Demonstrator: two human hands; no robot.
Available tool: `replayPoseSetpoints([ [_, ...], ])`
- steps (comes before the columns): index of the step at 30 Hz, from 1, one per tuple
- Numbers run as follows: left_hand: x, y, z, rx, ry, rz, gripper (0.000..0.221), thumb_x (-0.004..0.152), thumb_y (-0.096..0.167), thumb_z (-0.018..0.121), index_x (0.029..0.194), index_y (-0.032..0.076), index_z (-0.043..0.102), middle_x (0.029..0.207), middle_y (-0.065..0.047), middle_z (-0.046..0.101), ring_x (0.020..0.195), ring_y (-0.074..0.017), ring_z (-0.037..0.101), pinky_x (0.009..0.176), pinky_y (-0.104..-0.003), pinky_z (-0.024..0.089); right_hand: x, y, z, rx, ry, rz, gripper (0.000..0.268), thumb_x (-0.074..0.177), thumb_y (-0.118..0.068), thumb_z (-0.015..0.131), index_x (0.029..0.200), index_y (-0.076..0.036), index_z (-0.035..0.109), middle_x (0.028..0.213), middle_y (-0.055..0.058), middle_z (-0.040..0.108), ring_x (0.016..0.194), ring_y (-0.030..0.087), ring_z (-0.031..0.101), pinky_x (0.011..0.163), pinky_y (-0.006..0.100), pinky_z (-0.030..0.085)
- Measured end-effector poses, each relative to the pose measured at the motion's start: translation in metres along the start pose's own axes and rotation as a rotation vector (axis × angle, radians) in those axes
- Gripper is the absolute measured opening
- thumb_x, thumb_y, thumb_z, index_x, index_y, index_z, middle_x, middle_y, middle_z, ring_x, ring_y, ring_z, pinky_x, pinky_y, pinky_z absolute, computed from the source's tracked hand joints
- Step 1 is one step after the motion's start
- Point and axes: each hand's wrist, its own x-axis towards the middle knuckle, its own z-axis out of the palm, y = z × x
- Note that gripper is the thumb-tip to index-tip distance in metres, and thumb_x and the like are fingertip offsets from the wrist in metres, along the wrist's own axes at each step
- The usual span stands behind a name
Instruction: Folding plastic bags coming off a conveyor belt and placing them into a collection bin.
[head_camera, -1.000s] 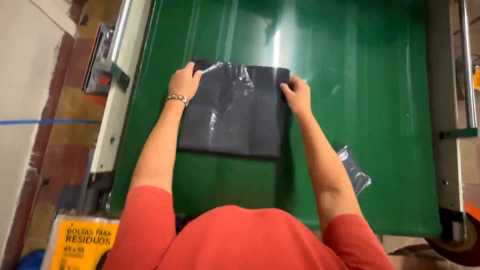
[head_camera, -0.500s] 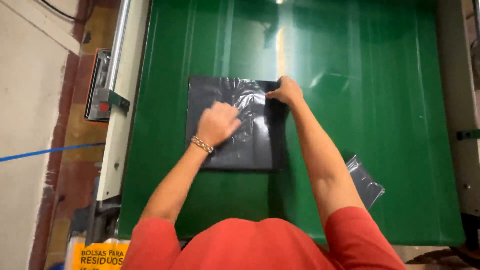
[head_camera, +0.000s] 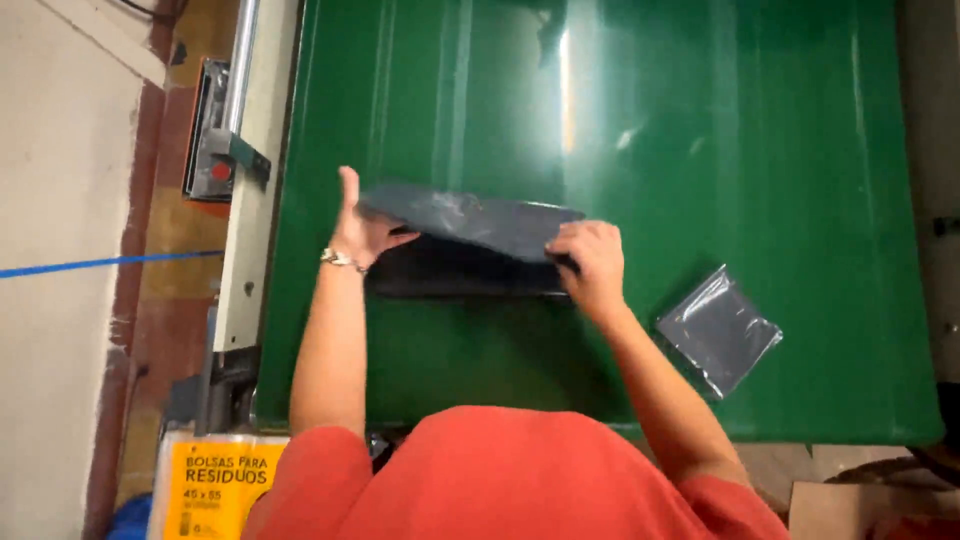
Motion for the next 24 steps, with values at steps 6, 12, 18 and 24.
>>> replayPoseSetpoints([
  [6,0.06,-0.056,-0.094,0.276,0.161,0.377,0.043,0.096,0.017,0.075,0.132,0.002,0.056,0.121,-0.004,0.061,0.115,-0.0146,0.058,0.106,-0.033,0.046,-0.05,-0.005,0.009,-0.089,0.006,-0.032,0.027,0.069,0.0,0.077,0.087,-0.019,0.071,0.099,-0.004,0.073,0.107,0.02,0.067,0.099,0.041,0.048],
  [12,0.024,-0.057,-0.054,0.925,0.437,0.534,0.064,0.082,0.022,0.081,0.136,0.019,0.047,0.133,-0.008,0.062,0.11,-0.0226,0.068,0.09,-0.033,0.058,-0.051,-0.01,0.004,-0.129,-0.015,-0.052,0.027,0.066,-0.004,0.08,0.085,-0.018,0.069,0.104,-0.003,0.071,0.114,0.022,0.065,0.103,0.045,0.047],
  [18,-0.002,-0.098,0.037,1.919,0.545,1.068,0.064,0.086,0.037,0.075,0.141,0.013,0.053,0.155,-0.009,0.042,0.146,-0.0325,0.032,0.111,-0.06,0.03,-0.011,-0.044,0.019,-0.066,-0.212,-0.059,0.062,0.085,-0.045,0.064,0.135,-0.01,0.059,0.145,0.018,0.052,0.141,0.038,0.042,0.118,0.051,0.028],
  [24,-0.005,-0.104,0.049,2.096,0.241,0.758,0.083,0.087,0.056,0.058,0.153,0.011,0.036,0.164,-0.012,0.026,0.154,-0.0337,0.013,0.112,-0.074,0.022,0.01,-0.052,0.092,-0.226,-0.288,0.049,0.088,0.093,-0.067,0.047,0.148,0.002,0.045,0.153,0.025,0.043,0.147,0.037,0.033,0.122,0.051,0.018],
])
